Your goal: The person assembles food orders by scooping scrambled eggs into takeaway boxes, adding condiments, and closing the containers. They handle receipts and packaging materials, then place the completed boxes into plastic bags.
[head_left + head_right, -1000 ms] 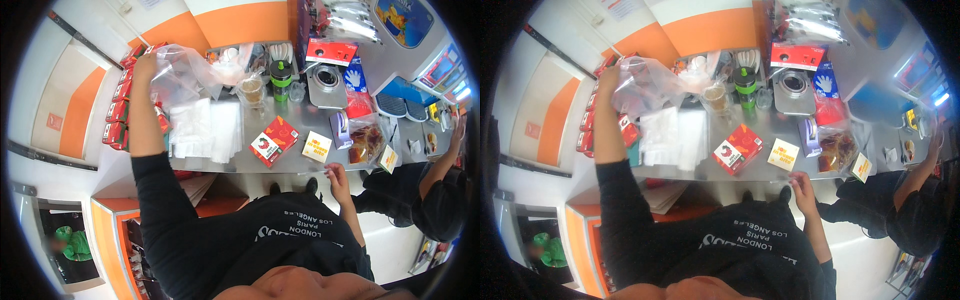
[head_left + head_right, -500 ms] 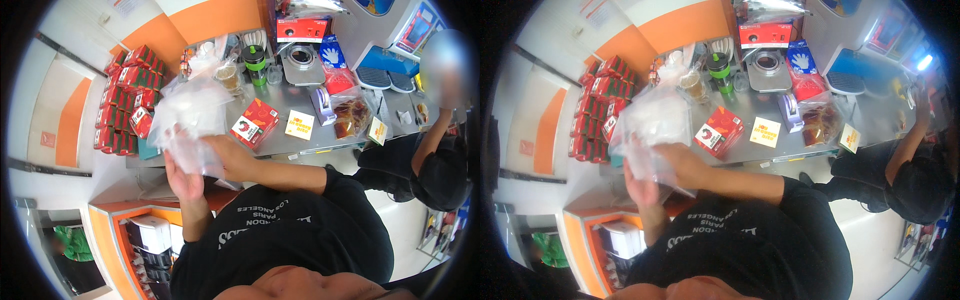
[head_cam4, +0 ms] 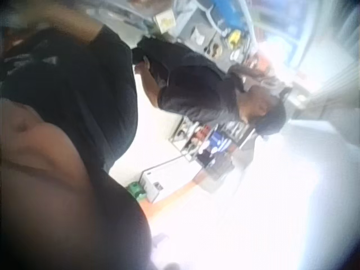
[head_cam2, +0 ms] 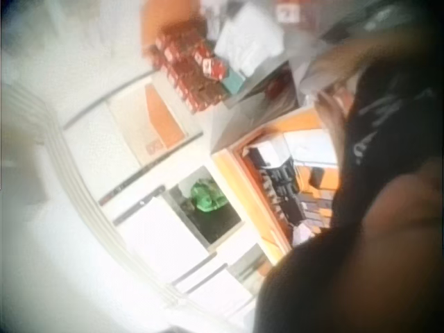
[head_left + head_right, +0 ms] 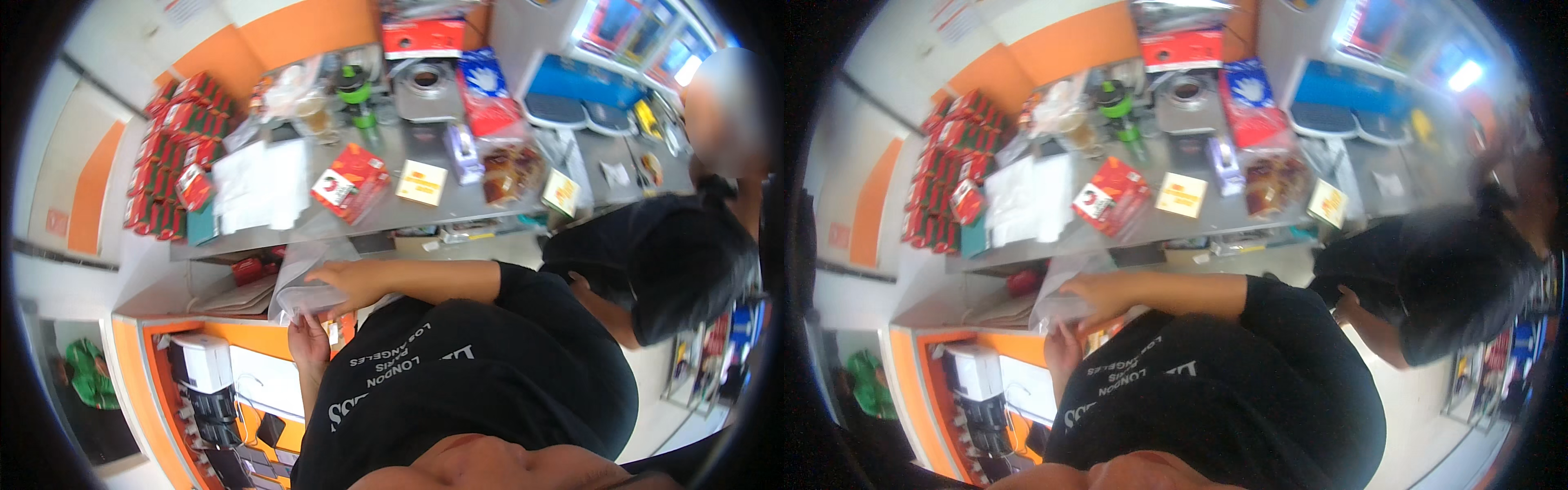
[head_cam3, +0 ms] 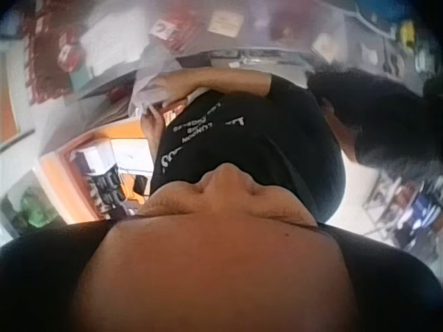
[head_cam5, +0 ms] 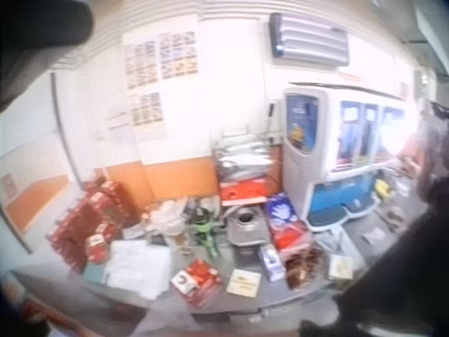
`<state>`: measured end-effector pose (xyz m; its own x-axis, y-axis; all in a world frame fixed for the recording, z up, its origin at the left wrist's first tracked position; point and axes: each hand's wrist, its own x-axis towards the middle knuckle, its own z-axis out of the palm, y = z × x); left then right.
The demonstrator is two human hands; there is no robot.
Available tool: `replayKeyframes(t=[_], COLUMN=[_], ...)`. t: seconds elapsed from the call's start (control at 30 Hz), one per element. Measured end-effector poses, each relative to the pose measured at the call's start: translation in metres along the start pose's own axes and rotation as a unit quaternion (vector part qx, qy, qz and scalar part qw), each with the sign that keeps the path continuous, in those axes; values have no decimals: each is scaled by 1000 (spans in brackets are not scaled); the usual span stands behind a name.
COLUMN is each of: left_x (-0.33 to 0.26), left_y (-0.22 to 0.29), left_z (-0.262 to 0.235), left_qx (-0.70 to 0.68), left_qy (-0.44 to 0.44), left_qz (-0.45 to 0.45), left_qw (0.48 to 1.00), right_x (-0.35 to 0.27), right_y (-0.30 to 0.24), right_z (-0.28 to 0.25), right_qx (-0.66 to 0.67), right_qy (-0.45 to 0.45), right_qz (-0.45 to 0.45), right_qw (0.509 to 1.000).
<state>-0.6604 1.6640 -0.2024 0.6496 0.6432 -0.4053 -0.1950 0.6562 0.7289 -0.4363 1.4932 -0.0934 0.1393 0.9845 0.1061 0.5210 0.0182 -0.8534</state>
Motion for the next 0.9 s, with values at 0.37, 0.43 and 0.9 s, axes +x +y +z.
replayKeyframes(t=[0.37,0.43,0.9], left_x=[-53,-57,-133], left_y=[-113,-134,-131], left_z=[29,16,93], left_qx=[210,-265,-166], left_qy=[-208,-126,9], left_qz=[-6,-236,-349], left_qw=[955,926,923], right_x=[-151,-176,-198], right_y=[44,51,68], right_z=[18,31,70], right_qx=[103,75,-53], right_qy=[259,264,158], right_qz=[217,241,142], right_qw=[936,931,976])
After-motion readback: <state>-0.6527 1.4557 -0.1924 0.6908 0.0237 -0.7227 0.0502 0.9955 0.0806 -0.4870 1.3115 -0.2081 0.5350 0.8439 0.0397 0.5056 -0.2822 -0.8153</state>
